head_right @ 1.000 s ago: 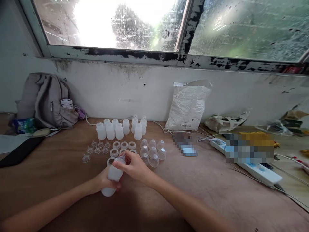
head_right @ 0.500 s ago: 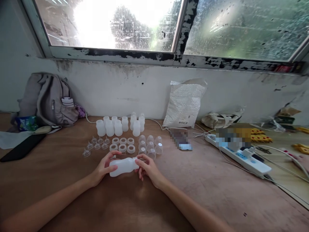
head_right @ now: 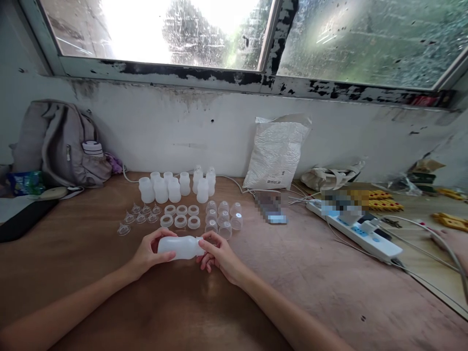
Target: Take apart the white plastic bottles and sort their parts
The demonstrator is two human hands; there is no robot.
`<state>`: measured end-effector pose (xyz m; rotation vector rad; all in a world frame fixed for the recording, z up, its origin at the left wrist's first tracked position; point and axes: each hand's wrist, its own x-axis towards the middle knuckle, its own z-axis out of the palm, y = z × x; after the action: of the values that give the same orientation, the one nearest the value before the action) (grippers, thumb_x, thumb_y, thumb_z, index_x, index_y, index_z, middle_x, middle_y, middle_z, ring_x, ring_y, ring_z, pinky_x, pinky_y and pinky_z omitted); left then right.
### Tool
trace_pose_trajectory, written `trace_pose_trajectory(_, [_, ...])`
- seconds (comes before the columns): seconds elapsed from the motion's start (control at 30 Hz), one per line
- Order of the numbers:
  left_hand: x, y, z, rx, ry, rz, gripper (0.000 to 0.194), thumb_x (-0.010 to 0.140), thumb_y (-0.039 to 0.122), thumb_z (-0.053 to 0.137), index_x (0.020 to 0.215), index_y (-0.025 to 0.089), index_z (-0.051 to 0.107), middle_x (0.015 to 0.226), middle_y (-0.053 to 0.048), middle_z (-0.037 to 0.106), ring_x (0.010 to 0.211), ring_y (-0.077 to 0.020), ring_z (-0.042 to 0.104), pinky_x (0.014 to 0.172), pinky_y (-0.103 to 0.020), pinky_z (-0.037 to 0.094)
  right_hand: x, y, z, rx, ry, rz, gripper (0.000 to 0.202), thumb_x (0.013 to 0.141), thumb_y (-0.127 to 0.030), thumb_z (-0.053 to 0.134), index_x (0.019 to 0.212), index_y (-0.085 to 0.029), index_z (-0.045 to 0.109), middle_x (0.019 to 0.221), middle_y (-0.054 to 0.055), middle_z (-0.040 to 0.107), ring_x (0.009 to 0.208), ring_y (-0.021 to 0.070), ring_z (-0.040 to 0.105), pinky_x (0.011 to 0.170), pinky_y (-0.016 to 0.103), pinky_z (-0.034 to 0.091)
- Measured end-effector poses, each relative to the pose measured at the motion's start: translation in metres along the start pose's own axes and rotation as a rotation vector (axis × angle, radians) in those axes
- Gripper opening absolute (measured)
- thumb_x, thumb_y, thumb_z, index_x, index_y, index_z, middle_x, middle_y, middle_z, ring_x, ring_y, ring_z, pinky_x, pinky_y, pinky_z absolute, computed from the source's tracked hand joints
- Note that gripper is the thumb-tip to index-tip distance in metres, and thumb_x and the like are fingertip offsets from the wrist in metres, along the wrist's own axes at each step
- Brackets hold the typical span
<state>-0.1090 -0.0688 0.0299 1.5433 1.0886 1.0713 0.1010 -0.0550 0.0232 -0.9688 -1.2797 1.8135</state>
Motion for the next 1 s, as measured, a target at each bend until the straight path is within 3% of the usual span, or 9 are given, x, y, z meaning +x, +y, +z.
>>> trace_pose_trajectory(0.53, [-0.005,0.005,-0.007,-0.047,-0.008,-0.036,0.037,0.053,0.028,0.070,0.080,0.015,0.049,0.078,-0.001,0.055,0.067,-0.0132,0.052,0.055,-0.020,0.041,-0.008,-0.004,0.008,-0.038,-0.087,-0.020,0.030,0.076,-0.041,0.055,0.092,-0.019,0.042,0.064,-0.001,0.057,0.053,0.0087,0.053,0.045,0.018,0.036])
trace_pose_trajectory(0.73, [-0.006,0.001,-0.004,-0.357,-0.070,-0.251,0.027,0.066,0.037,0.058,0.079,0.016,0.047,0.070,0.000,0.055,0.054,-0.0130,0.056,0.047,-0.023,0.044,-0.017,-0.012,0.008,-0.425,-0.091,-0.339,0.028,0.074,-0.033,0.060,0.096,-0.021,0.047,0.090,0.002,0.052,0.074,0.0107,0.050,0.065,0.023,0.042])
trace_pose_trajectory(0.87, [-0.005,-0.002,-0.001,-0.406,-0.110,-0.275,0.024,0.070,0.035,0.055,0.080,0.016,0.046,0.068,-0.001,0.057,0.053,-0.0128,0.057,0.047,-0.022,0.044,-0.021,-0.017,0.006,-0.540,-0.044,-0.477,0.023,0.073,-0.029,0.060,0.093,-0.021,0.052,0.108,0.005,0.045,0.098,0.0171,0.045,0.082,0.028,0.039])
trace_pose_trajectory(0.93, [-0.004,-0.002,0.000,-0.409,-0.115,-0.268,0.022,0.071,0.034,0.054,0.080,0.016,0.045,0.069,-0.001,0.057,0.053,-0.0124,0.057,0.047,-0.022,0.045,-0.020,-0.017,0.005,-0.487,-0.032,-0.436,0.024,0.075,-0.032,0.057,0.096,-0.022,0.052,0.111,0.005,0.044,0.099,0.0172,0.046,0.081,0.028,0.041])
trace_pose_trajectory(1.0, [-0.004,-0.001,-0.001,-0.413,-0.108,-0.266,0.022,0.072,0.033,0.054,0.079,0.016,0.044,0.070,0.000,0.057,0.052,-0.0115,0.057,0.047,-0.021,0.045,-0.016,-0.016,0.004,-0.407,-0.031,-0.331,0.028,0.080,-0.036,0.050,0.104,-0.023,0.048,0.103,0.005,0.049,0.086,0.0148,0.052,0.070,0.027,0.045])
